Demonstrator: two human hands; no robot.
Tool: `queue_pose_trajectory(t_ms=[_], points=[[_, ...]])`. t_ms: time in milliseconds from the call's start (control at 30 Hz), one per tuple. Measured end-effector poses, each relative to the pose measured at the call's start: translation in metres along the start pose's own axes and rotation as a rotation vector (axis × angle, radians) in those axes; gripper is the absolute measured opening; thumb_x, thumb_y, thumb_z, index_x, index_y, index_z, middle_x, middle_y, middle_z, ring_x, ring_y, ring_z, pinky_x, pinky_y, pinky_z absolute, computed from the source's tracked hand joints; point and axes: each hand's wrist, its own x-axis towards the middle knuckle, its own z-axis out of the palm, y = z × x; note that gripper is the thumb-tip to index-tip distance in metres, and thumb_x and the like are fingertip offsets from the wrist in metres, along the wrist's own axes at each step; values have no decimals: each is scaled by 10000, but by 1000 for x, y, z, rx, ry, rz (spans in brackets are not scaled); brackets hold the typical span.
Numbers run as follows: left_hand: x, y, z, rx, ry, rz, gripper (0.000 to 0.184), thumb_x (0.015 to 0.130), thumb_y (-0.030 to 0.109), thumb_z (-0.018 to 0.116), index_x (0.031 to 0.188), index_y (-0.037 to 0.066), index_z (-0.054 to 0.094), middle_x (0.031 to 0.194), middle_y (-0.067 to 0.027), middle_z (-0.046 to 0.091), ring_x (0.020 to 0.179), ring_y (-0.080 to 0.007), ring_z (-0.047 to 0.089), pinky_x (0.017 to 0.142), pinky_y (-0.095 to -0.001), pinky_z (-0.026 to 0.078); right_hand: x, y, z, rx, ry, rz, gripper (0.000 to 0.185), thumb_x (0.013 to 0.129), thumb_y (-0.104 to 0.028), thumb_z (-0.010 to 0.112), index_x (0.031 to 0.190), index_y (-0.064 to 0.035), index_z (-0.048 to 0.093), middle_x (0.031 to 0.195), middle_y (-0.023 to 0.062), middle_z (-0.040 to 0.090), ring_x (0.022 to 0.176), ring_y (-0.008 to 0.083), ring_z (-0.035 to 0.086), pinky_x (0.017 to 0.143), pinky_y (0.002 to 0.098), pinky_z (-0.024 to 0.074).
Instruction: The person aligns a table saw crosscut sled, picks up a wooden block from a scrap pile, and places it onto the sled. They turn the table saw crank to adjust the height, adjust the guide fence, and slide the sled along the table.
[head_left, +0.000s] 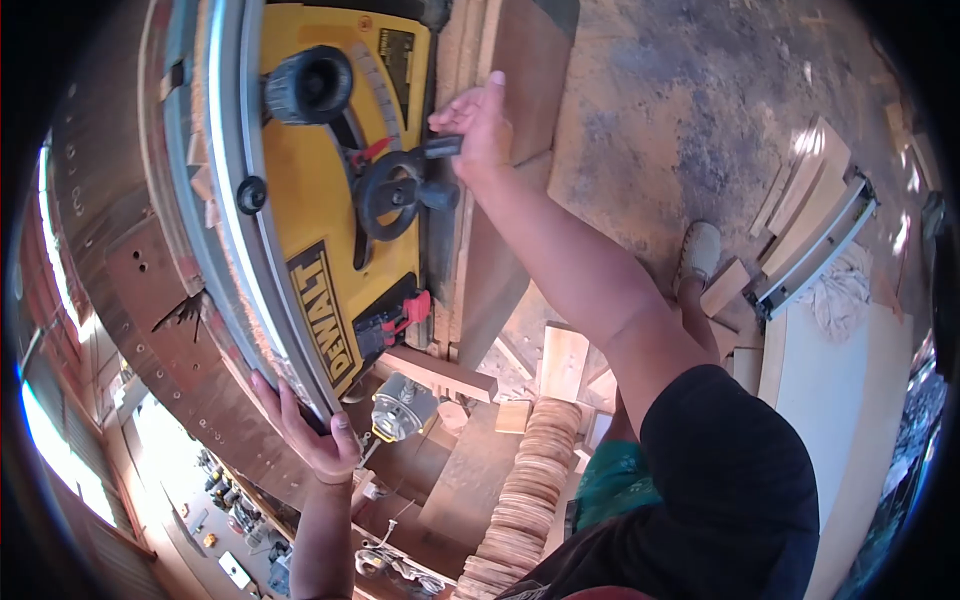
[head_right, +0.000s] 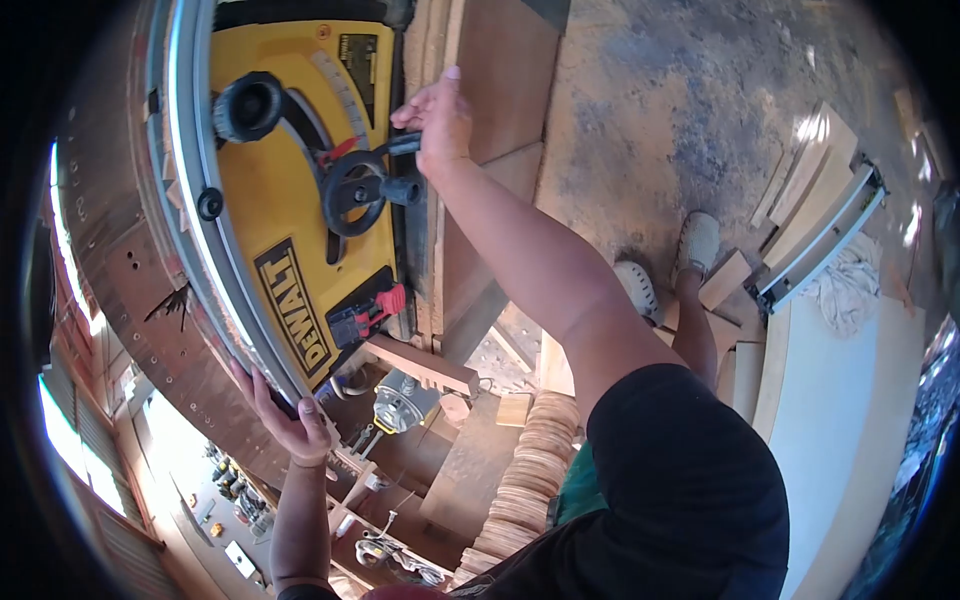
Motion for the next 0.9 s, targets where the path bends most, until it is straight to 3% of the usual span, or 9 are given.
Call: queue_pose_trajectory(t_ms=[133,200,300,533,567,900], points=[[1,1,4,-49,10,4,691,974,430,432,1417,-86,307,1495,-358,208,1416,-479,198,1137,-559,167,4,5,-4,41,-71,-53,602,974,-590,368,704,-73,516,575,104,561,557,249,612,584,364,516],[3,5,3,-28,-19,17,633,994,380,398,1436,-59,282,1518,-309,202,1432,-427,197,1148,-507,166,5,4,-6,57,-118,-56,601,976,-585,370,710,-68,521,580,105,567,553,238,613,585,349,522],[8,8,6,-37,-13,59,659,992,390,392,1437,-79,268,1497,-350,200,1422,-465,189,1137,-544,171,4,5,-5,89,-102,-94,602,979,-559,406,673,-55,531,553,95,572,492,200,609,492,299,506],[9,9,5,10,-43,86,646,995,385,364,1449,-59,251,1513,-311,205,1426,-452,188,1149,-552,164,2,9,-6,56,-139,-135,617,982,-566,386,678,-53,545,547,90,573,491,190,613,492,294,509],[10,11,7,9,-35,76,678,1004,449,341,1455,-49,248,1526,-274,218,1437,-405,195,1160,-511,153,3,10,-7,63,-153,-125,625,984,-567,374,666,-55,542,541,87,567,486,189,603,489,295,498],[5,6,5,6,-35,85,660,997,408,356,1458,-51,248,1524,-275,223,1429,-395,228,1152,-515,191,4,11,-7,72,-183,-162,611,1000,-524,366,638,-61,530,525,83,549,463,181,569,470,291,463]])
